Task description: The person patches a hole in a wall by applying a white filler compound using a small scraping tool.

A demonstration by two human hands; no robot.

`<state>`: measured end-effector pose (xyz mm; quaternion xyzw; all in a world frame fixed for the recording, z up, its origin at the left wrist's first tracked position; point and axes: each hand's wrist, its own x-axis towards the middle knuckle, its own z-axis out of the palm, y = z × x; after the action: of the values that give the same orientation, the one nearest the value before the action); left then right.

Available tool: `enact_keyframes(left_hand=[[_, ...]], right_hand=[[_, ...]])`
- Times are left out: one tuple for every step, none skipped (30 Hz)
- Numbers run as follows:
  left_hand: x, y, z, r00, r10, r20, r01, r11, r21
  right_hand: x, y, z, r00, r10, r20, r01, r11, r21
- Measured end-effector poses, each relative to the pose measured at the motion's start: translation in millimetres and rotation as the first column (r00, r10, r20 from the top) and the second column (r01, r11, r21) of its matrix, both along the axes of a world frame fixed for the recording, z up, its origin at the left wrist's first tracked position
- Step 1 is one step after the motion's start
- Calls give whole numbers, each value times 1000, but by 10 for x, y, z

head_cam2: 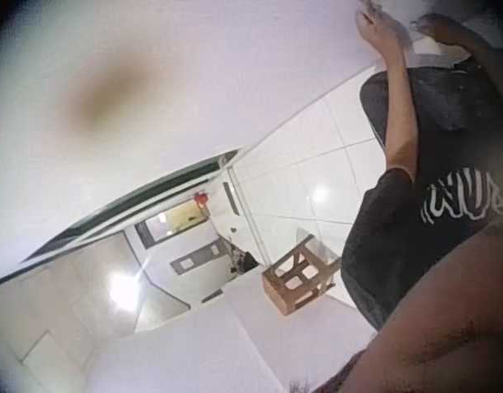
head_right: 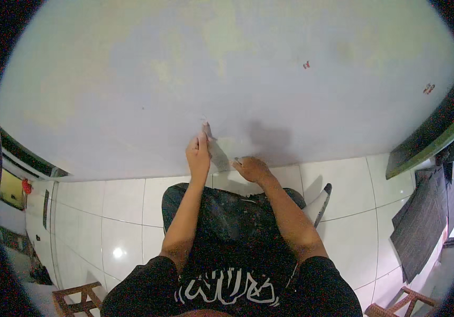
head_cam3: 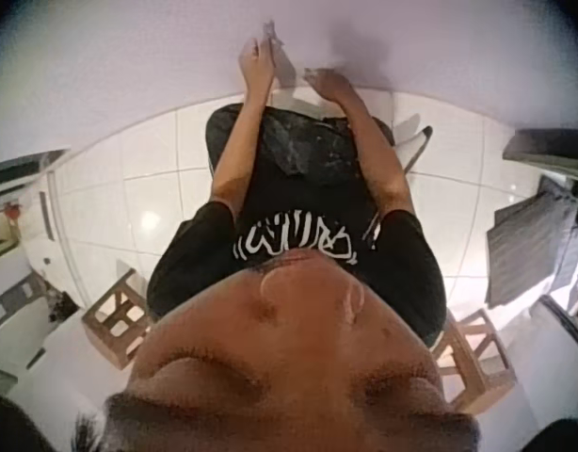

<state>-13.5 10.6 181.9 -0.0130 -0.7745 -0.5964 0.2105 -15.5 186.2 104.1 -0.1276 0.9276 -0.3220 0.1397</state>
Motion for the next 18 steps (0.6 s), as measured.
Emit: enact_keyframes(left_hand=[[-82, 8, -145, 993, 31, -117, -38, 998, -59], [-132, -54, -363, 992, 31, -125, -39, 997, -67], [-147, -128, -646, 991, 34, -129, -51, 990, -130], [-93, -109, -724, 993, 33, -112, -54, 981, -188], [-81, -84, -790, 995, 25, -98, -44, 981, -189], [-56, -45, -859, 985, -64, 162, 70, 997, -29], [-13, 8, -871, 901, -180, 395, 128, 980, 154], [-44, 31, -914, 903, -174, 392, 123, 981, 152], [-80, 52, -953, 930, -179, 320, 124, 975, 184], [-83, 56, -946, 950, -182, 255, 127, 968, 217], [-110, 15, -928, 949, -177, 261, 122, 969, 216], [-161, -42, -902, 983, -89, 160, 72, 991, 109], [-178, -49, -881, 999, -18, 51, 17, 1000, 14], [-171, -43, -903, 998, -21, 59, 20, 1000, 19], [-159, -31, -911, 993, -47, 106, 42, 998, 49], [-155, -51, -917, 987, -63, 150, 52, 996, 78], [-98, -48, -936, 986, -57, 156, 45, 996, 81], [3, -24, -962, 959, -89, 269, 58, 991, 122]], right_hand=[[11, 20, 70, 999, -1, 35, 1, 1000, 6], [-9, -11, 128, 998, 0, 67, 0, 1000, 1], [-51, -38, 153, 998, -4, 62, 4, 1000, -5], [-49, -23, 104, 998, -15, 62, 14, 1000, 23], [-54, -16, 59, 998, -24, 61, 21, 999, 51], [-91, 2, 27, 998, -22, 58, 21, 1000, 19], [-81, 28, -85, 997, -20, 72, 19, 1000, 19], [-114, 37, -157, 1000, -13, 20, 12, 1000, 18], [-156, 33, -227, 999, -4, -32, 5, 1000, 16], [-164, 13, -209, 1000, 0, -26, 0, 1000, 15], [-174, 5, -187, 1000, 26, 9, -26, 999, 43], [-181, -15, -167, 998, 51, 45, -54, 996, 70], [-185, -11, -233, 997, 47, 53, -51, 996, 74], [-190, -15, -300, 1000, 14, 20, -16, 997, 81], [-188, -6, -366, 1000, -19, -13, 20, 996, 87], [-188, -13, -340, 1000, -12, -7, 13, 996, 89], [-185, -2, -309, 998, 56, 20, -58, 993, 103], [-182, -9, -282, 991, 124, 48, -129, 985, 114]])
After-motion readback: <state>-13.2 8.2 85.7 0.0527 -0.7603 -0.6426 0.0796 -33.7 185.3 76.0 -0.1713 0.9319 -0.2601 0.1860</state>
